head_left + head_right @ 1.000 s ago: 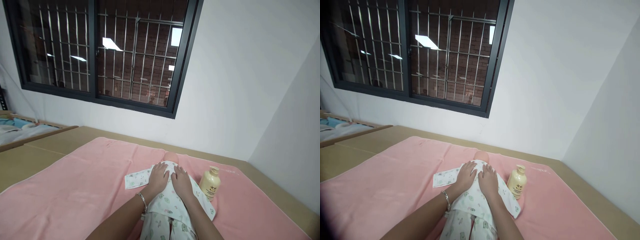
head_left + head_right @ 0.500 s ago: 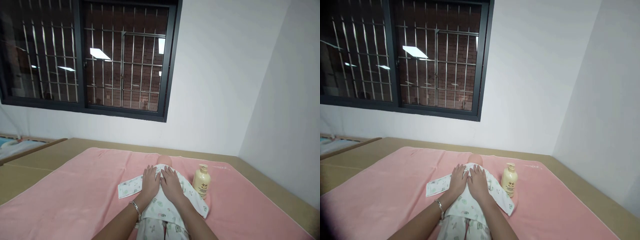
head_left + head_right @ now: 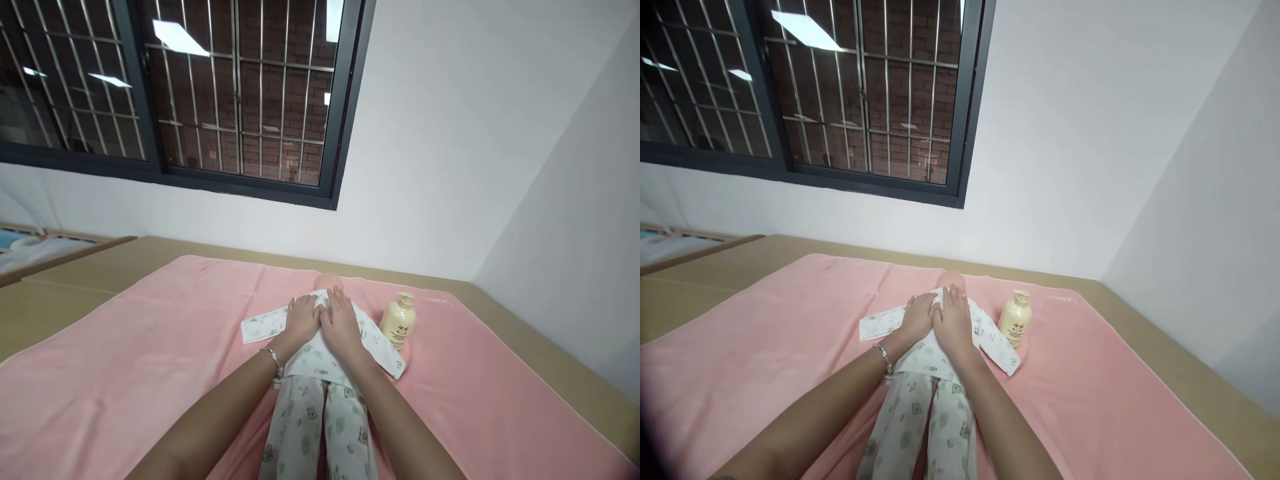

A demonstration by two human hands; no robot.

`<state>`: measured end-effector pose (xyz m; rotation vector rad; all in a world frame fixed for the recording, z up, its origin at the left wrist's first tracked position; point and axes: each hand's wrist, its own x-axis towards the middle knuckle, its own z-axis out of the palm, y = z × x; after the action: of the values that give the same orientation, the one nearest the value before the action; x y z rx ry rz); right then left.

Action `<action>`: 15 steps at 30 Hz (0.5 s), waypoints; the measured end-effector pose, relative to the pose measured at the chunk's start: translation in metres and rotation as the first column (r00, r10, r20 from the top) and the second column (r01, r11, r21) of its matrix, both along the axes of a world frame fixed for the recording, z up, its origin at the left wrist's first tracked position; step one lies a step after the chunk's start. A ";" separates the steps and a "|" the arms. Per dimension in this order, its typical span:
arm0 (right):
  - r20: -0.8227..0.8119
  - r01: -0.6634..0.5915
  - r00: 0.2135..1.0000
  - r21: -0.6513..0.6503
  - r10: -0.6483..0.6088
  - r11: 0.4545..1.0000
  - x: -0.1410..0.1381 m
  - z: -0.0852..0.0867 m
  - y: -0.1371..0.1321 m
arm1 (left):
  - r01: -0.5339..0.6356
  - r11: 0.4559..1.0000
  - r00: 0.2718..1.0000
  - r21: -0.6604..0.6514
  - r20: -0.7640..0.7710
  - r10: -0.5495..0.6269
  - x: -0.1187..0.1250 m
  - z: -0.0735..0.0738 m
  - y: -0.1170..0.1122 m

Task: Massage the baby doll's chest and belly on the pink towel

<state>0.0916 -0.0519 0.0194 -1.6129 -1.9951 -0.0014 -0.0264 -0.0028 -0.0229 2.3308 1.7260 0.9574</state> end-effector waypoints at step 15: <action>0.089 -0.002 0.996 -0.065 0.007 0.998 0.002 -0.008 0.005 | 0.013 1.000 1.000 -0.026 -0.003 -0.013 -0.002 0.001 0.002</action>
<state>0.0941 -0.0472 0.0119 -1.6756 -2.0857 -0.0069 -0.0284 -0.0011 -0.0222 2.3258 1.7122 0.9241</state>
